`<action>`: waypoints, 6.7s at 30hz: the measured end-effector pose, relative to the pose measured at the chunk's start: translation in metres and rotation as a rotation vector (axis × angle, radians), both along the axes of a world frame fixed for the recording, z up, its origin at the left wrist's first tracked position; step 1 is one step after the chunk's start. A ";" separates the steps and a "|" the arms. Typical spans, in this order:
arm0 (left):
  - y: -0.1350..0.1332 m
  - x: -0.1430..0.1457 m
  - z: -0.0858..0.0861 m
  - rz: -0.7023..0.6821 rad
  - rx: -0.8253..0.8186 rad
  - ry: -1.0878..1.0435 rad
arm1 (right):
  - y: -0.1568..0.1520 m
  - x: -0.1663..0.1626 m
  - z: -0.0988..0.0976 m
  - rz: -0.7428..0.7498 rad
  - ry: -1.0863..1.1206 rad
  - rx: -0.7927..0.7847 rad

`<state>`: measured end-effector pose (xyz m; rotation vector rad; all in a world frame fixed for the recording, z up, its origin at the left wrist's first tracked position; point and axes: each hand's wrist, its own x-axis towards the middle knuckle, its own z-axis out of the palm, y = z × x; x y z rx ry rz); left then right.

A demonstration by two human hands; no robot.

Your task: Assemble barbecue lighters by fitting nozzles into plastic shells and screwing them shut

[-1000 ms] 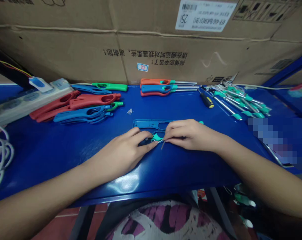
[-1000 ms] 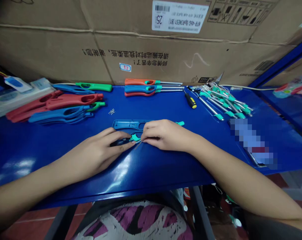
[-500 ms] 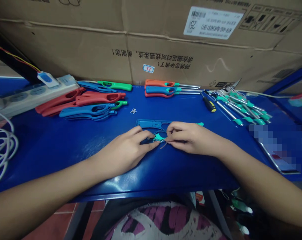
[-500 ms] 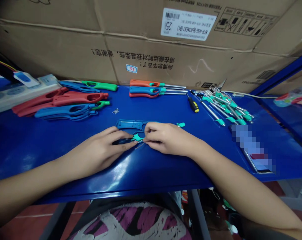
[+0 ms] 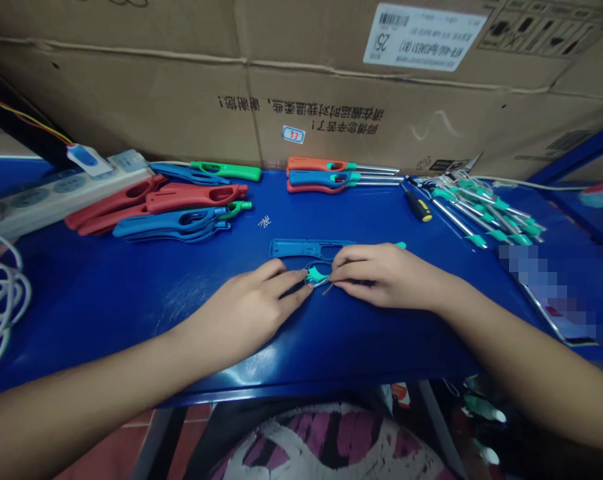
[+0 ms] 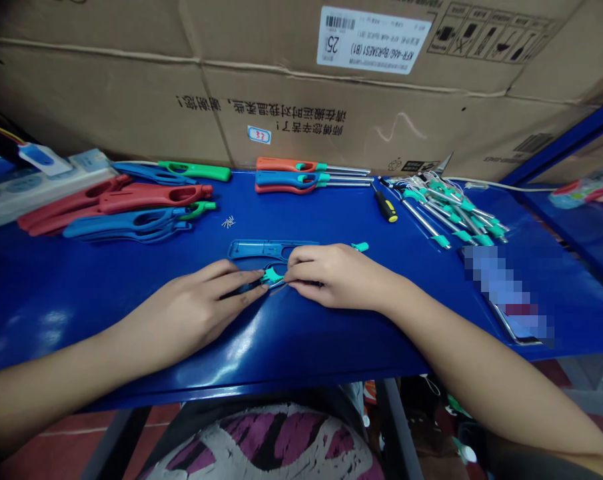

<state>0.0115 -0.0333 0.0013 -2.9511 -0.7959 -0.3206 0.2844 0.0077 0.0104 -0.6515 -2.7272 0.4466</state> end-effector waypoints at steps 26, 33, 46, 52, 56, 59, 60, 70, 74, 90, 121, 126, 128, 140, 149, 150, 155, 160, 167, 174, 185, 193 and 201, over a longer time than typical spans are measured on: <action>-0.001 0.001 -0.003 0.088 -0.113 -0.069 | -0.009 0.000 0.009 -0.046 -0.146 0.175; -0.002 0.000 -0.003 0.096 -0.102 -0.061 | -0.010 0.002 0.011 -0.062 -0.150 0.113; -0.007 0.003 -0.005 0.127 -0.068 -0.092 | -0.017 0.000 0.015 -0.059 -0.275 0.295; -0.008 0.005 -0.006 0.128 -0.047 -0.109 | -0.019 -0.003 0.014 -0.070 -0.346 0.292; -0.007 0.005 -0.007 0.130 -0.060 -0.114 | -0.015 -0.003 0.015 -0.072 -0.311 0.227; -0.007 0.005 -0.006 0.127 -0.059 -0.111 | -0.013 -0.001 0.014 -0.051 -0.277 0.217; -0.007 0.005 -0.006 0.123 -0.053 -0.100 | -0.014 -0.001 0.014 -0.045 -0.280 0.227; -0.001 0.003 -0.004 0.105 -0.075 -0.084 | -0.014 -0.013 0.032 -0.069 -0.344 0.096; 0.007 -0.001 -0.007 0.082 -0.104 -0.162 | 0.001 -0.007 0.043 -0.148 -0.191 -0.049; 0.013 -0.005 -0.009 -0.006 -0.063 -0.239 | 0.009 -0.022 -0.011 -0.334 0.125 -0.060; 0.014 -0.005 -0.012 0.032 -0.169 -0.329 | 0.101 0.148 -0.028 -1.441 -0.236 0.160; 0.014 -0.005 -0.010 0.036 -0.155 -0.333 | 0.102 0.149 -0.028 -1.410 -0.243 0.164; 0.014 -0.005 -0.010 0.044 -0.159 -0.332 | 0.104 0.149 -0.029 -1.396 -0.252 0.143; 0.014 -0.004 -0.008 0.051 -0.157 -0.320 | 0.103 0.148 -0.027 -1.328 -0.278 0.117; 0.014 -0.004 -0.006 0.051 -0.165 -0.324 | 0.102 0.145 -0.028 -1.312 -0.316 0.062; 0.014 -0.004 -0.006 0.051 -0.166 -0.323 | 0.102 0.144 -0.028 -1.313 -0.318 0.064; 0.014 -0.004 -0.006 0.054 -0.169 -0.313 | 0.102 0.143 -0.027 -1.304 -0.321 0.076; 0.012 -0.004 -0.005 0.052 -0.168 -0.316 | 0.104 0.146 -0.028 -1.307 -0.317 0.056; 0.013 -0.004 -0.004 0.053 -0.169 -0.310 | 0.104 0.144 -0.033 -1.308 -0.232 0.065; 0.010 -0.001 -0.003 0.084 -0.249 -0.405 | 0.090 0.122 -0.011 -1.158 -0.033 0.203; 0.005 0.014 -0.006 0.320 -0.773 -1.041 | -0.001 -0.017 0.015 -0.144 0.433 -0.212; 0.001 0.015 0.000 0.293 -0.855 -1.091 | -0.018 -0.029 0.003 0.000 0.329 -0.331; 0.011 0.009 -0.004 0.439 -0.802 -1.109 | -0.014 -0.023 0.005 -0.088 -0.073 0.009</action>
